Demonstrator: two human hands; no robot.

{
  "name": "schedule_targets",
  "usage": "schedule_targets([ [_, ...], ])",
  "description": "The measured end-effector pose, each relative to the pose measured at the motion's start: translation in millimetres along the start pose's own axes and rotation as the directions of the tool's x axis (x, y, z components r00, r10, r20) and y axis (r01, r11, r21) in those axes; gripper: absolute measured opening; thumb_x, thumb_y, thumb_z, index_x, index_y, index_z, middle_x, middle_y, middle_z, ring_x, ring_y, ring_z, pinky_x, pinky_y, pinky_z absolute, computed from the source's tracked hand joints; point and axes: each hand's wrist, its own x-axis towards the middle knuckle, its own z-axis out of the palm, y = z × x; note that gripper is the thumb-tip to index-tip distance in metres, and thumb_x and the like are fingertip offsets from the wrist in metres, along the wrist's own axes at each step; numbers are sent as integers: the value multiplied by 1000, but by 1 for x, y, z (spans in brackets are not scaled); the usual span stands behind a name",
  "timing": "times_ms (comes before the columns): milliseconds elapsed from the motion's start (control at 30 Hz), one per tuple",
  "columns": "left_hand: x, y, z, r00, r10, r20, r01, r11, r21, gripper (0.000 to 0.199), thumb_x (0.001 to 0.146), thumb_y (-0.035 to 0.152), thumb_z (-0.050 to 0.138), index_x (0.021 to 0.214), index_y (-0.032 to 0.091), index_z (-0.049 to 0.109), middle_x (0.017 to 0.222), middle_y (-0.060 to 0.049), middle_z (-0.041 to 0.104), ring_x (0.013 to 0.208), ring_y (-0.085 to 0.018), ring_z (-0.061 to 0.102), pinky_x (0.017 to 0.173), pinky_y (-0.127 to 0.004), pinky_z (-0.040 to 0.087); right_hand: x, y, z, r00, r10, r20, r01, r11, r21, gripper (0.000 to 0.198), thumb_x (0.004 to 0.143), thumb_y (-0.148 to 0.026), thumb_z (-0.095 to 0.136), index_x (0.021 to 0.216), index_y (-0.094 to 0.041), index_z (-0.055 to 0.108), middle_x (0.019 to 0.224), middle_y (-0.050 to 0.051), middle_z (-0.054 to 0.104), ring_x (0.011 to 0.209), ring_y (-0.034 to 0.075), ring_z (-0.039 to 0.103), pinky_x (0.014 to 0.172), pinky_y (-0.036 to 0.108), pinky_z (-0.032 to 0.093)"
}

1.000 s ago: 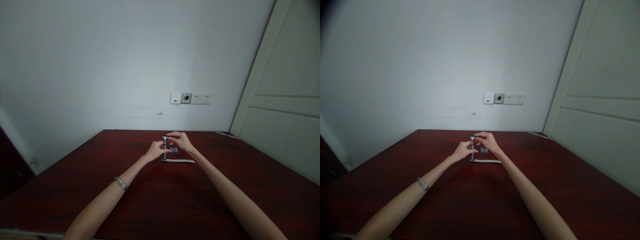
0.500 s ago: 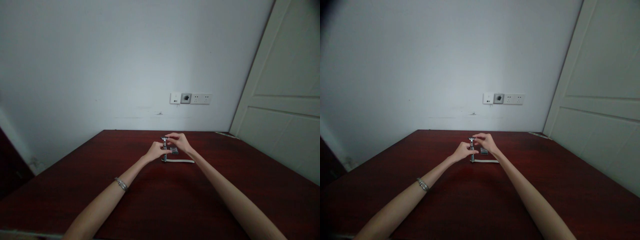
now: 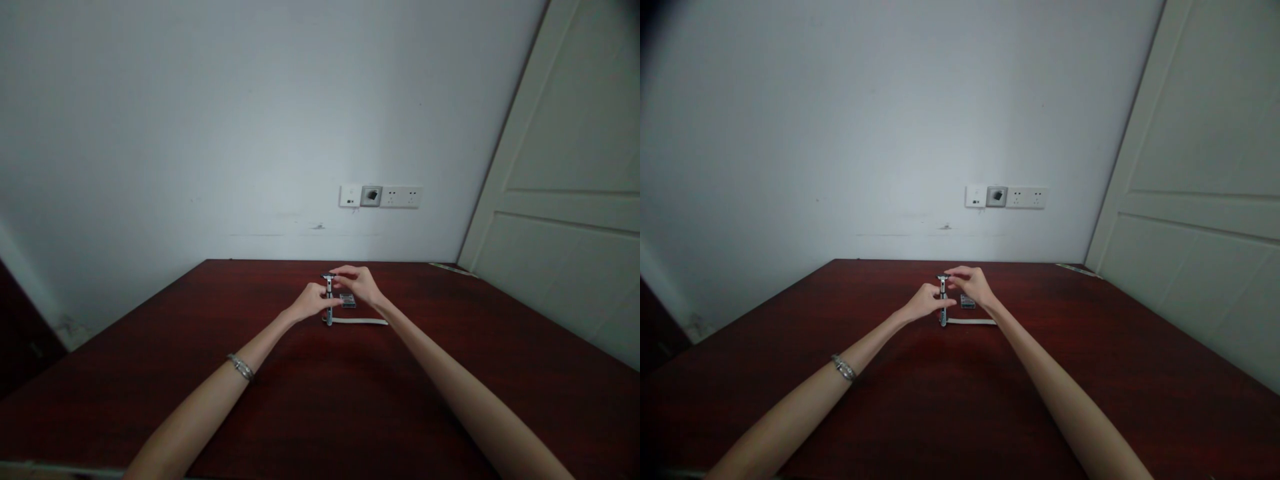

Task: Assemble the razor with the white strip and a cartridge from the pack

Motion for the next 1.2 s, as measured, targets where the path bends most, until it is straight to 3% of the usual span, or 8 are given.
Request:
schedule_targets([
  [767,0,-1,0,999,-39,-2,39,999,-18,39,71,46,59,55,10,60,49,-1,57,45,-10,52,44,-19,34,1,3,-3,999,-15,51,15,1000,4,27,64,-34,68,84,-15,71,90,6,67,67,14,64,67,31,56],
  [967,4,-1,-8,999,32,22,-33,999,33,29,70,39,63,64,10,65,53,1,58,51,-10,51,50,-20,36,0,4,0,999,47,21,-48,998,50,35,63,-34,69,92,-16,70,89,5,65,60,13,63,60,30,56],
  [1200,10,-8,-18,997,33,73,-32,999,-12,29,74,39,60,74,11,67,68,-3,66,63,-14,59,63,-24,43,4,6,-11,999,-6,-42,7,1000,14,46,63,-34,69,104,-16,65,91,5,64,71,14,60,56,28,56],
])
